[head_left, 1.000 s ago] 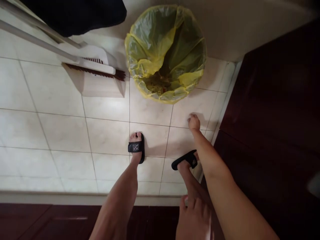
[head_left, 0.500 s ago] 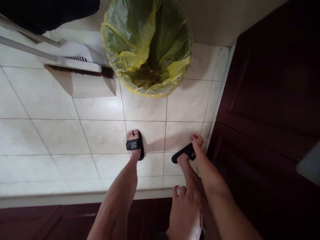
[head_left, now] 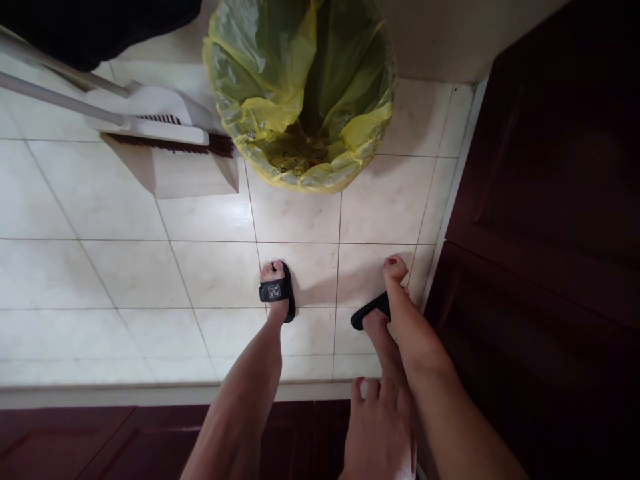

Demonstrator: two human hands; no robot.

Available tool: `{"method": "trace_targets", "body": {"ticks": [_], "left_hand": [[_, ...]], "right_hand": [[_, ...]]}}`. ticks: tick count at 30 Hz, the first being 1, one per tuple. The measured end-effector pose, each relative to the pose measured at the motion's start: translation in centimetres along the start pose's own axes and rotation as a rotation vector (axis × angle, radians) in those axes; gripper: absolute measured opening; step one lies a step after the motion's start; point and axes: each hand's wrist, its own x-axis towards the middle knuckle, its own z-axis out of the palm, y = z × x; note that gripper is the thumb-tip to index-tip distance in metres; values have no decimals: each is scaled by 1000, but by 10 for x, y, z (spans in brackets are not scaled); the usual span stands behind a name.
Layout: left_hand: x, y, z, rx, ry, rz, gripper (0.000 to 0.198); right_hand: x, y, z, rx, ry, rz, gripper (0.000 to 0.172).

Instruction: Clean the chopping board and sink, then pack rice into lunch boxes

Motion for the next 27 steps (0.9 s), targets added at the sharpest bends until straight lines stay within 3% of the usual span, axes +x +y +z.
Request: {"method": "trace_targets", "body": {"ticks": [2,5,7,9,11,14,16,18,20,22,24,27], "left_hand": [[-24,24,5,38,-59,-64,35],[-94,90,27,105,-139,-32,32],[-151,140,37,119,-164,60,31],[-205,179,29,144,-177,139,33],[-248,202,6,228,-189,165,36],[-301,223,-48,348,-171,203,39],[-336,236,-88,394,-168,281,40],[-370,252,-128,439,-149,354,38],[-400,275,-168,497,-100,401,36],[-423,302,-203,552,-30,424,35],[-441,329,-232,586,31,434,36],[-461,360,-259,602,84,405,36]], "right_hand": [[-8,-13,-3,11,-54,29,28],[-45,-42,-15,31,-150,49,23],[-88,-66,-37,54,-206,45,17],[-143,-94,-77,94,-242,22,11],[-202,-123,-134,146,-236,-3,6],[-293,-172,-251,294,-287,-173,7],[-345,-201,-342,398,-189,-302,11],[-380,-223,-433,456,-31,-461,13],[-387,-235,-510,458,225,-547,16],[-370,-239,-565,448,434,-507,18],[-339,-239,-594,381,470,-417,17],[-294,-244,-600,160,323,-348,14]]}}
